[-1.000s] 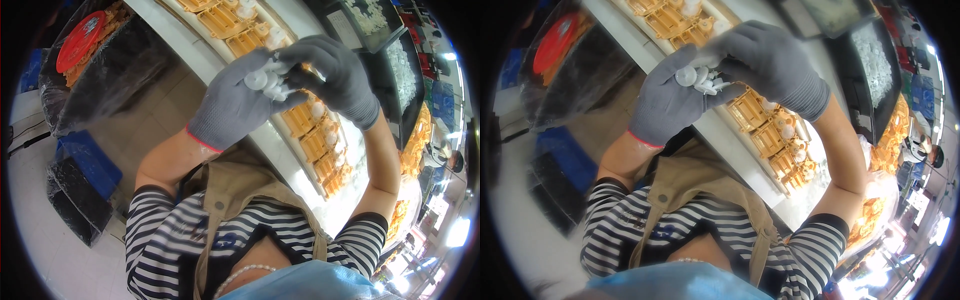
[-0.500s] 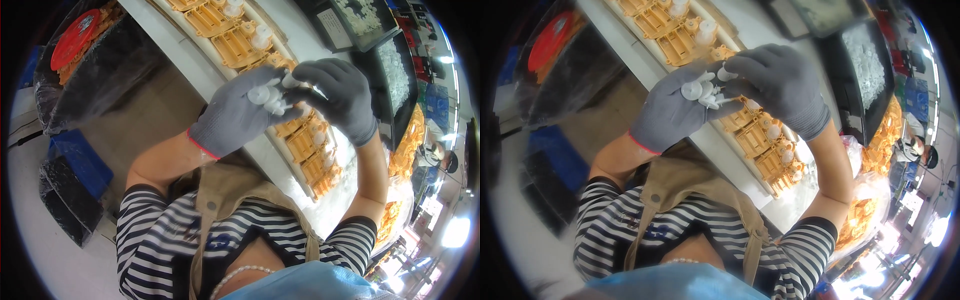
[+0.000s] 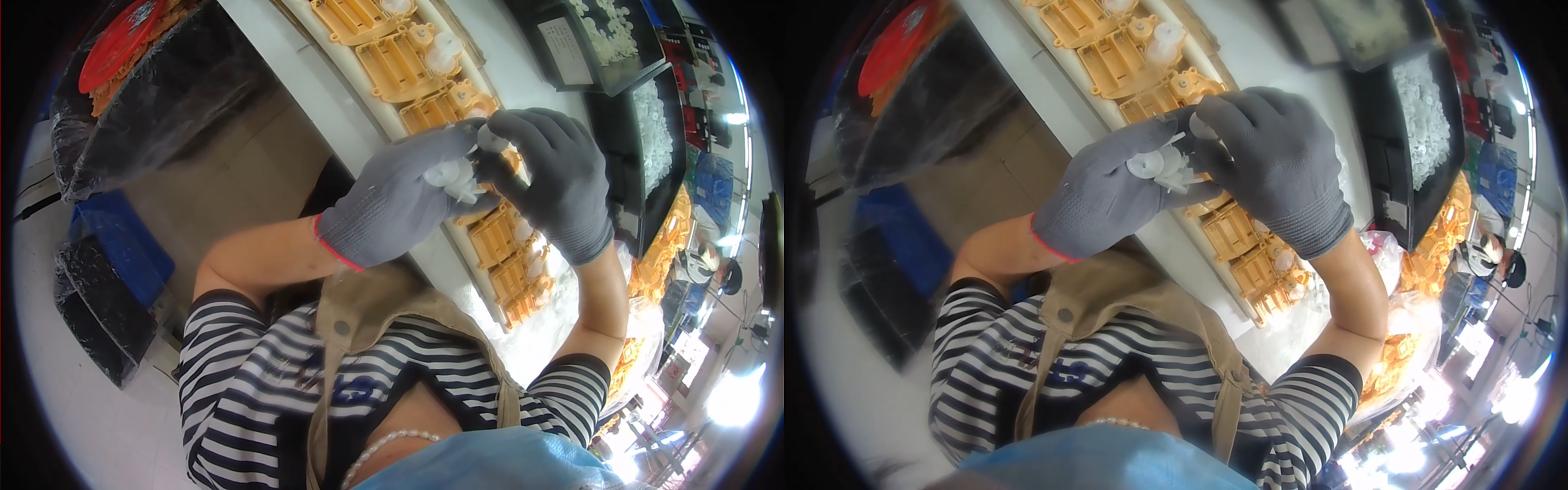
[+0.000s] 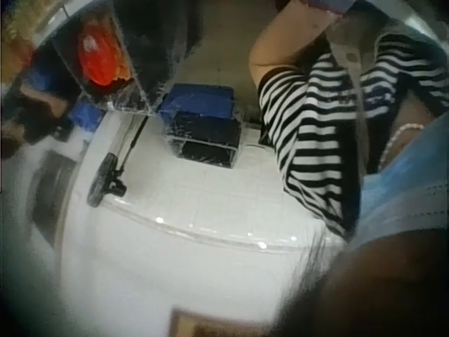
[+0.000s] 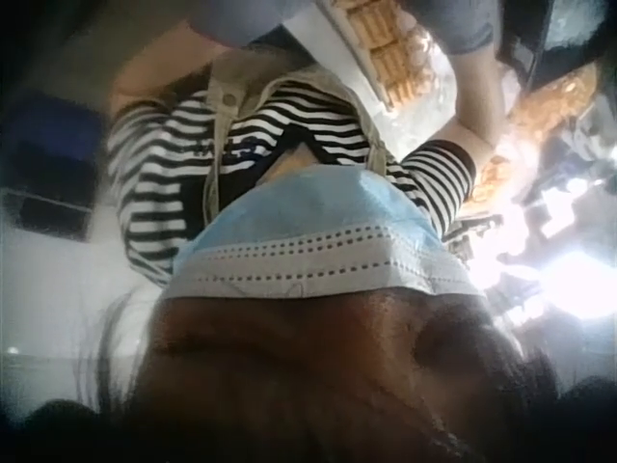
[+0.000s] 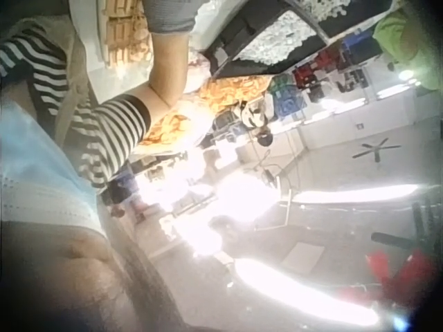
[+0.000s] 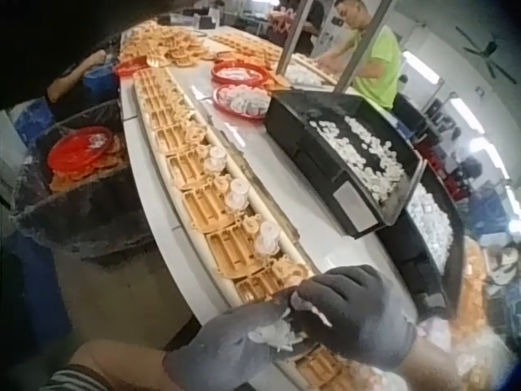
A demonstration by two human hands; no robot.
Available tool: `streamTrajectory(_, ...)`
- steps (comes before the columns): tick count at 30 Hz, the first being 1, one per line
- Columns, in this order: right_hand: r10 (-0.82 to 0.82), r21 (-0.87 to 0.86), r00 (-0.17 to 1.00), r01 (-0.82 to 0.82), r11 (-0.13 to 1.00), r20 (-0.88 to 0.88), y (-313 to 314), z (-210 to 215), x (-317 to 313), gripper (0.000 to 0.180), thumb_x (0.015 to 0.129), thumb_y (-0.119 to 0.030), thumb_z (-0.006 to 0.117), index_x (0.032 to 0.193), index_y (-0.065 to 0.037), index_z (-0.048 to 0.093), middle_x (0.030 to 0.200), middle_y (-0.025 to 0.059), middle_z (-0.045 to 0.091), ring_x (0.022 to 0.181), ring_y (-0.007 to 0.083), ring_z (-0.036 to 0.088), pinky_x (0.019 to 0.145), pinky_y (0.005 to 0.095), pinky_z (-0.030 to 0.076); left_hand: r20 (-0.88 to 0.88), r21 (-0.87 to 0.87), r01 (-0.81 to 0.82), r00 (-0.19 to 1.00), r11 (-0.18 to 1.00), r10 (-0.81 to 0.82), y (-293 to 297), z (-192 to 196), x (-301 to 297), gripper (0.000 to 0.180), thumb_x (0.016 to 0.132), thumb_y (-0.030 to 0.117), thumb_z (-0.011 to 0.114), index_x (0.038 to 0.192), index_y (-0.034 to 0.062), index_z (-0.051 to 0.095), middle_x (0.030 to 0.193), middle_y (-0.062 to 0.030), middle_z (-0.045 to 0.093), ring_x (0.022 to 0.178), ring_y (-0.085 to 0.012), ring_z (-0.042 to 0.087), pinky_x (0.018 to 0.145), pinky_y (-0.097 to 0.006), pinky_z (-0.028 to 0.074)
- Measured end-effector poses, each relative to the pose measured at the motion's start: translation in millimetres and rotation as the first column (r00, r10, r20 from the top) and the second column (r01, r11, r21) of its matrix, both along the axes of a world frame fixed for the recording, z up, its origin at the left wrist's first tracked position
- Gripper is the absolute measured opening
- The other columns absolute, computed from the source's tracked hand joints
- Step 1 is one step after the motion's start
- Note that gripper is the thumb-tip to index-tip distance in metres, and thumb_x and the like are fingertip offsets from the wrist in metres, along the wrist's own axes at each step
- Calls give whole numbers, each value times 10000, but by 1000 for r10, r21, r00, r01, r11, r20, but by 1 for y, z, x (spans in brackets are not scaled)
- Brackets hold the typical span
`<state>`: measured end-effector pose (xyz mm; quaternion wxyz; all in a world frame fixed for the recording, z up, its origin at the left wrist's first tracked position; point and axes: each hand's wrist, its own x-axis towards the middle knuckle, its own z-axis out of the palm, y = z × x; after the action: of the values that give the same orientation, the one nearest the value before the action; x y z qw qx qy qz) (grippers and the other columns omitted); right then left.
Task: The person assembles small white plastic components into yellow toy molds by hand on a factory production line.
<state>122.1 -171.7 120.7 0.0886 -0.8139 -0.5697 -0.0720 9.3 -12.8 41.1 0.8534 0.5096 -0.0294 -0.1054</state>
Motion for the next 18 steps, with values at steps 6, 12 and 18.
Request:
streamTrajectory(6, -8, -12, 1000, 8, 1000, -6, -8, 1, -6, 455, 679, -179, 783, 1104, -138, 626, 878, 33, 677, 788, 238, 659, 687, 346, 519, -404, -573, -255, 915, 779, 2, -14, 2, 2, 490, 855, 34, 689, 1299, -27, 491, 1152, -133, 587, 1001, -234, 643, 818, -330, 579)
streamTrajectory(12, -42, 46, 951, 59, 997, -306, -12, 13, 24, 356, 751, -163, 782, 1080, -56, 700, 904, 115, 674, 777, 242, 655, 718, 333, 522, -232, -733, -75, 962, 676, -146, -3, -12, -1, 474, 1019, 277, 409, 1412, 12, 397, 1338, -118, 511, 1255, -252, 486, 1075, -445, 399)
streamTrajectory(18, -130, -13, 843, 144, 989, -522, -21, -17, 56, 404, 779, -178, 767, 1161, -75, 683, 972, 125, 688, 811, 228, 663, 748, 328, 524, -334, -648, -130, 934, 751, -126, 7, -7, -3, 487, 1004, 296, 428, 1407, 22, 408, 1350, -105, 507, 1233, -240, 500, 1056, -429, 408)
